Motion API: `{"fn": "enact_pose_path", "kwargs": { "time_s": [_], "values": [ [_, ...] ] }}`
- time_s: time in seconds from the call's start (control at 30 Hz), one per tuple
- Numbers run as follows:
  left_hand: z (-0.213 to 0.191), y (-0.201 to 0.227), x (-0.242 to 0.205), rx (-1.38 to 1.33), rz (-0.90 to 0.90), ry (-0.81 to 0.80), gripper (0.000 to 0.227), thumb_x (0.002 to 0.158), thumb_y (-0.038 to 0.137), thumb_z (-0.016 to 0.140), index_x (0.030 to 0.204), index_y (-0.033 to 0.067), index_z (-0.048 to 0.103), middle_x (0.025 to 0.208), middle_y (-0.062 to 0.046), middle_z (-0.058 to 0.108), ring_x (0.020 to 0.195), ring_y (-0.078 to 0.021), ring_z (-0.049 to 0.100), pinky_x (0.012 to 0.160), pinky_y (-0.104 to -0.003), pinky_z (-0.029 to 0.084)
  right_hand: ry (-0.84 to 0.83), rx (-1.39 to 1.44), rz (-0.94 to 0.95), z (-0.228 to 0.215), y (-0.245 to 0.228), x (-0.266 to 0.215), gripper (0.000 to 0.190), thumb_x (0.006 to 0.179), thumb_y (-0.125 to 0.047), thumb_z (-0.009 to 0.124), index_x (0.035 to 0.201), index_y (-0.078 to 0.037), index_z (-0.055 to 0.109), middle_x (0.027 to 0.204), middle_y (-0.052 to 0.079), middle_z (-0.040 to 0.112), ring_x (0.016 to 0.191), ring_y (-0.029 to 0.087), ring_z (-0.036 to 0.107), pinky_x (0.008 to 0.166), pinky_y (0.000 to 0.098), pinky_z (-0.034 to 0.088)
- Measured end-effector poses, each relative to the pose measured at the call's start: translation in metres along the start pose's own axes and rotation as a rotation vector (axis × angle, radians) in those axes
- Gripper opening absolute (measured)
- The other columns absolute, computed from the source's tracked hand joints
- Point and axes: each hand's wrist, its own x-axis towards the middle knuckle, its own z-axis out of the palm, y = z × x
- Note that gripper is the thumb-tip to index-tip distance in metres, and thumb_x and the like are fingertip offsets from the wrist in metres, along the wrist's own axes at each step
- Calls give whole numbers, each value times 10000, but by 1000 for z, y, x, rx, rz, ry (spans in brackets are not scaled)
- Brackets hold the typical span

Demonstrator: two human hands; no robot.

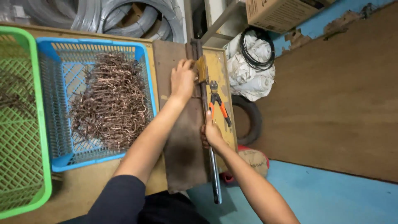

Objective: Sorting metal clips from one basket to another and using bolt cutters to cut them on a wooden block.

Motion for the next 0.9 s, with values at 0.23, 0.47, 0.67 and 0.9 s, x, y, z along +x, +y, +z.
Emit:
{"fn": "enact_pose_path", "kwargs": {
  "time_s": [0.23,0.47,0.67,0.9],
  "values": [
    [-36,41,-21,51,-8,73,226,848,239,738,1027,123,813,1405,-1,588,1422,-294,375,1078,-530,359,8,-151,-75,-8,-42,-58,1097,918,-831,156,1271,94,627,1353,322,603,1395,433,485,1217,538,300],
    [-81,60,-27,167,-97,39,242,888,274,755,1060,110,802,1679,-11,361,1592,-332,75,1178,-768,-63,2,-161,17,-7,-50,-69,1091,895,-861,163,1208,55,666,1375,275,599,1383,404,501,1206,497,334],
    [-66,57,-24,125,-141,53,218,880,275,771,1046,137,807,1677,-26,353,1592,-337,58,1188,-762,-72,14,131,-58,-10,7,0,875,961,-766,367,692,17,650,614,206,619,572,345,682,510,442,590],
    [-15,9,-19,-186,-146,33,126,800,314,854,920,284,829,1645,-42,391,1561,-439,143,1190,-713,163,89,268,-162,-49,4,-3,816,988,-735,404,772,-41,773,730,158,746,713,281,749,644,351,606]
  ]
}}
